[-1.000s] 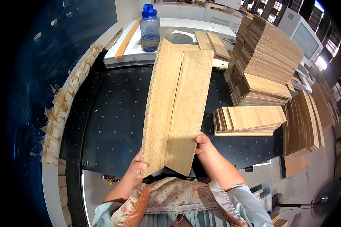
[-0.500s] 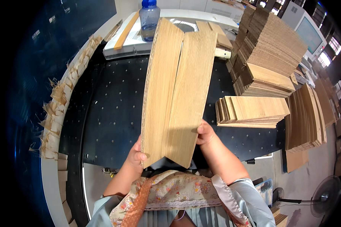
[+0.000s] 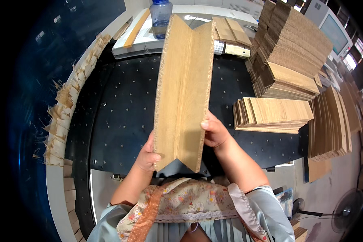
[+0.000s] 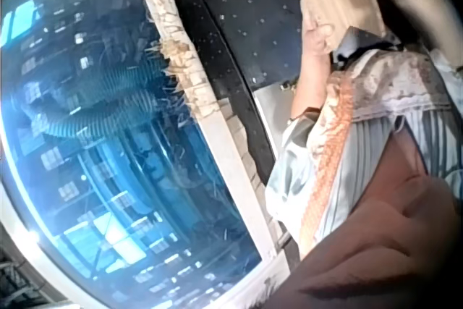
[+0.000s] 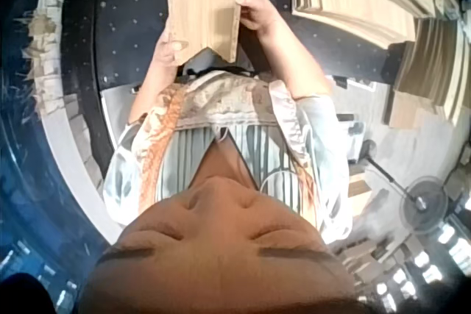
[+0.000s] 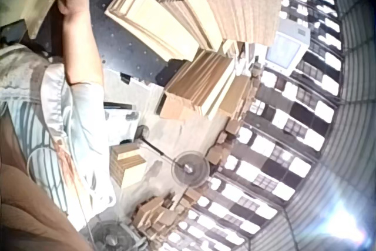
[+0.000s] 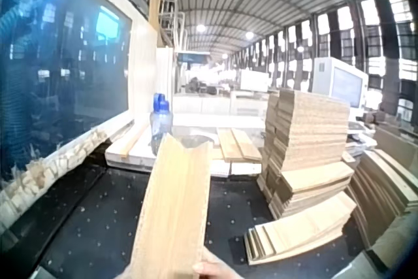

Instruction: The person picks up wood panels from a stack, checks their sides, and places them onto a work table, organizing them next to other panels.

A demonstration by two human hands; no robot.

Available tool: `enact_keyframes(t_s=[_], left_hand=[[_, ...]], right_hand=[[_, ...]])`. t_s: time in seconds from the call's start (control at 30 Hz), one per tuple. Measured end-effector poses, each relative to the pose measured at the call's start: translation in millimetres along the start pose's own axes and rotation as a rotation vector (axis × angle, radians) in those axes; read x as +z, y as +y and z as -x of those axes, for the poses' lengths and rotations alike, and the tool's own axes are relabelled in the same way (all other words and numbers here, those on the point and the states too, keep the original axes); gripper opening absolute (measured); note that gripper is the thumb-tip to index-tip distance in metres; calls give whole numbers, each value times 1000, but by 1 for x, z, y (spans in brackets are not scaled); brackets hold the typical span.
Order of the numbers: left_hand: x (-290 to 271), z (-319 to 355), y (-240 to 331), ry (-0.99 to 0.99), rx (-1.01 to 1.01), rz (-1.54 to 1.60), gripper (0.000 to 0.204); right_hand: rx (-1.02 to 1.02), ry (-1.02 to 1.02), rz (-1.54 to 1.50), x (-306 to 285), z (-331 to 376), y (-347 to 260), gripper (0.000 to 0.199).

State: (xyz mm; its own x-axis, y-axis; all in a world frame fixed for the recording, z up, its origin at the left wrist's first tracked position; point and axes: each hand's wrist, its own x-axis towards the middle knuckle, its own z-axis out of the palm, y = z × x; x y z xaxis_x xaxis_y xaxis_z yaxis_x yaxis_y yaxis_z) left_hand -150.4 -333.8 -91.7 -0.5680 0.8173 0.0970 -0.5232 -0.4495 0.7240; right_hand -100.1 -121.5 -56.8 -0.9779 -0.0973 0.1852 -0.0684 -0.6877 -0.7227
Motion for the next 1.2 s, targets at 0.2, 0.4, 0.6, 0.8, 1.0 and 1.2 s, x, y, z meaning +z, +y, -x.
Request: enact_keyframes(t_s=[0.2, 0.4, 0.6, 0.8, 1.0, 1.2], left_hand=[[4, -6, -14, 9, 51, -303, 104], [-9, 2, -22, -46, 155, -698, 100], [-14, 4, -8, -52, 136, -1034, 102], [1, -26, 45, 5, 153, -935, 101], [51, -63, 59, -22, 179, -1133, 101], [44, -44, 103, 115, 127, -1675, 98]], right_hand=[[-132, 159, 176, 11, -3, 34, 93], [-58, 135, 174, 8, 1, 33, 90], [-167, 202, 83, 11, -2, 41, 87], [-194, 222, 77, 23, -4, 55, 88], [-183, 119, 318, 34, 0, 61, 103], [-43, 37, 779, 1, -4, 61, 93]])
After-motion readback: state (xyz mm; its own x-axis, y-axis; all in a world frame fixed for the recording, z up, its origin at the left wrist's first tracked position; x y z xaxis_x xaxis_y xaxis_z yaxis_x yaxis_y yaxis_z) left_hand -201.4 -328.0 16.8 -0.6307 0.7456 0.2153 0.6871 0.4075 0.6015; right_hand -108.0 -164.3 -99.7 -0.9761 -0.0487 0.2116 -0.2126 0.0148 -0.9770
